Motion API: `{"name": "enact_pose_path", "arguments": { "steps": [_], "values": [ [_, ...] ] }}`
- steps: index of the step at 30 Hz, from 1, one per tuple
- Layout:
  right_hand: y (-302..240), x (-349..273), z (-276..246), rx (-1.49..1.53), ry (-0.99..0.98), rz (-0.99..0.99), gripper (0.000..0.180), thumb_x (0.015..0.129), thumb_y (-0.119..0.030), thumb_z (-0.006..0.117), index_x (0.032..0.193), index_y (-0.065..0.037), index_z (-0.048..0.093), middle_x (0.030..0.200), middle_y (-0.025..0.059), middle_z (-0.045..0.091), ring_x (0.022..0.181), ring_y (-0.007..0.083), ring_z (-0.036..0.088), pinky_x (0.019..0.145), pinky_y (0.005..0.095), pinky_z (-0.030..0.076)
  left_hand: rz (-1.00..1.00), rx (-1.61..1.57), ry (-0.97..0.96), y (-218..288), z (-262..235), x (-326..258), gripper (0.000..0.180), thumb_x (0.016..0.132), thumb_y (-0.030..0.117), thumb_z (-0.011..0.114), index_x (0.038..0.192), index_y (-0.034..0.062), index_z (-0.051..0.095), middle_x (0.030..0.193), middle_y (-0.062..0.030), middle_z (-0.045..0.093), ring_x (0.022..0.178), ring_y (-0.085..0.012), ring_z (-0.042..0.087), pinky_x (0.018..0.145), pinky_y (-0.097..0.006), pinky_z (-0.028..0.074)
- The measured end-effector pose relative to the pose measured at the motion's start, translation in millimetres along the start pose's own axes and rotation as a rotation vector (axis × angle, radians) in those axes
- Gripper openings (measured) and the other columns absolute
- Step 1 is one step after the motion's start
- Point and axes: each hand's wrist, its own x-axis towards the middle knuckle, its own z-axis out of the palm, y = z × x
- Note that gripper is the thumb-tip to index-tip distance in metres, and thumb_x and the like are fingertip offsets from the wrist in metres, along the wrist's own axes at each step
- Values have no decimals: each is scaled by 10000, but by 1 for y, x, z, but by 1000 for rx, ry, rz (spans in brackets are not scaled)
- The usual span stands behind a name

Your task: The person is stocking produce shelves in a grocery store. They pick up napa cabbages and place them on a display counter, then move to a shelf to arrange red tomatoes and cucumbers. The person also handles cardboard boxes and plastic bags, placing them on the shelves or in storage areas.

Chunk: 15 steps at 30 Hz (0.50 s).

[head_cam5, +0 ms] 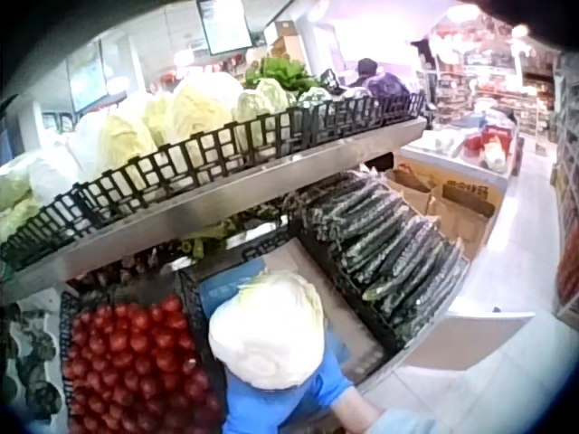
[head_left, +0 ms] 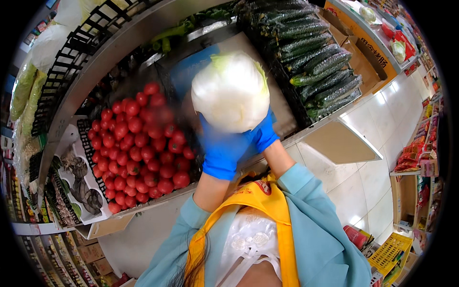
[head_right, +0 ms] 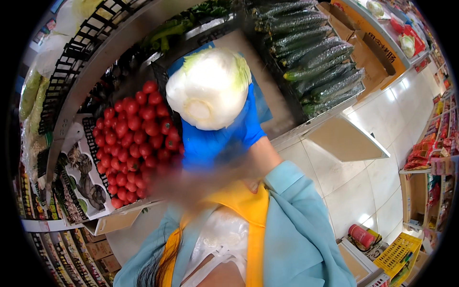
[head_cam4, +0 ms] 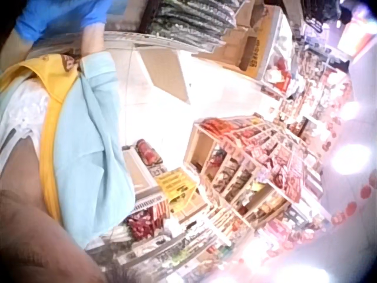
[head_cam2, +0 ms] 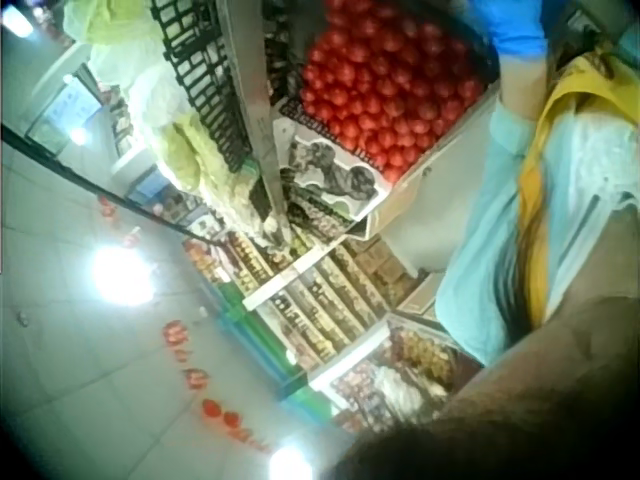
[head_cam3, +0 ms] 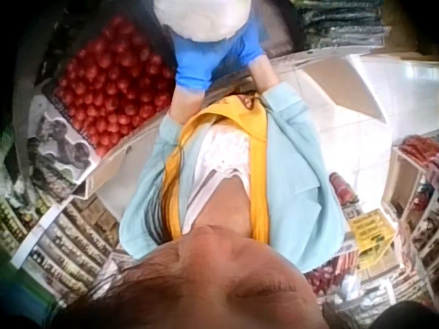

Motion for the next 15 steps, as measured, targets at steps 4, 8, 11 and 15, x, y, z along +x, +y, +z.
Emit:
{"name": "enact_pose_path", "arguments": {
  "steps": [4,8,11,15],
  "values": [
    [-1,-4,2,-26,-84,20,613,903,-521,373,1354,-108,336,1351,92,398,1185,241,429,997,366,362,43,93,75,23,-6,-5,833,647,286,762,1284,21,295,1253,-145,438,1125,-254,475,949,-370,402],
    [-1,-8,1,-16,-42,41,592,905,-505,385,1346,-111,352,1343,84,411,1177,233,436,992,365,368,37,147,79,33,-2,-4,885,585,304,811,1258,8,317,1207,-155,472,1076,-260,513,915,-374,427],
    [-4,-10,0,25,7,95,572,909,-487,394,1339,-111,362,1335,79,421,1173,230,440,985,363,377,13,106,45,38,-3,-3,847,614,315,792,1253,2,332,1198,-157,481,1059,-263,522,908,-376,429],
    [-8,-13,-6,19,96,103,557,911,-468,403,1339,-114,361,1323,77,433,1170,226,443,978,360,385,-573,-1023,-328,36,-23,-8,739,776,422,629,1287,-11,317,1221,-152,472,1063,-260,515,944,-373,395]
  ]
}}
